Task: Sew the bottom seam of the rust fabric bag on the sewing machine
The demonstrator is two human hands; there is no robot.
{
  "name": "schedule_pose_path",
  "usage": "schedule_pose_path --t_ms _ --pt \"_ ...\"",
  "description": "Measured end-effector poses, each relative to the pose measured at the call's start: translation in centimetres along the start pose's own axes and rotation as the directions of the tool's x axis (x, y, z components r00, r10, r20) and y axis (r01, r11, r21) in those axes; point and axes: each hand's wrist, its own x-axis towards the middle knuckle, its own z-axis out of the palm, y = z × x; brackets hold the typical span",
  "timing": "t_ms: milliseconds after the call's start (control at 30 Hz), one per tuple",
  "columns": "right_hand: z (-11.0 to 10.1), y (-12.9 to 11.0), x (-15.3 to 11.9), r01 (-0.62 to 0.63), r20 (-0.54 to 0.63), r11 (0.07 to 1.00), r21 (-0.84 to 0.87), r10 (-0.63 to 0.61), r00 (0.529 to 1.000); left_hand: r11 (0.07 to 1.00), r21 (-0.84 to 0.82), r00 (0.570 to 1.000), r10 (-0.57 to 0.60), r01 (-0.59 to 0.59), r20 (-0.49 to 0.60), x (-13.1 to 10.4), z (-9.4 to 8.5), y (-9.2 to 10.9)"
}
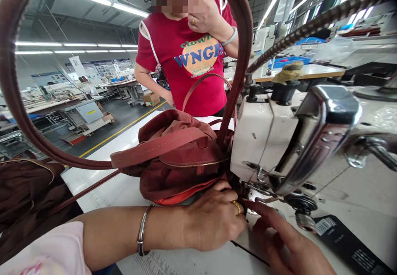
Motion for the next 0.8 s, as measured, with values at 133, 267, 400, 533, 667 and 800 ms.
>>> schedule_pose_path --t_ms 133,267,400,533,667,800 --pt "0.4 0.1 -0.3 -0.058 0.062 0.998 0.029 0.056 0.996 0.999 0.018 1.0 -0.027 0.027 -0.013 -0.2 0.4 0.2" --pt "0.9 0.0 0.0 0.007 0.086 0.999 -0.05 -0.003 0.996 0.999 0.028 0.999 -0.031 0.032 -0.037 -0.4 0.7 0.3" --pt "1.3 0.3 0.0 0.044 0.078 0.993 -0.112 -0.035 0.996 0.999 0.009 0.998 -0.044 0.044 -0.034 -0.4 0.6 0.3" --pt "1.4 0.6 -0.2 -0.008 0.092 0.996 -0.093 0.017 0.996 0.996 -0.007 0.995 -0.094 0.093 -0.026 -0.4 0.6 0.4" --pt "1.5 0.2 0.0 0.063 0.03 0.986 -0.156 -0.059 0.998 0.985 -0.062 0.986 -0.164 0.162 -0.038 -0.2 0.7 0.5" --pt "1.9 -0.3 0.2 0.108 -0.007 0.942 -0.318 -0.116 0.993 0.964 -0.127 0.968 -0.242 0.232 -0.069 0.1 1.3 0.8"
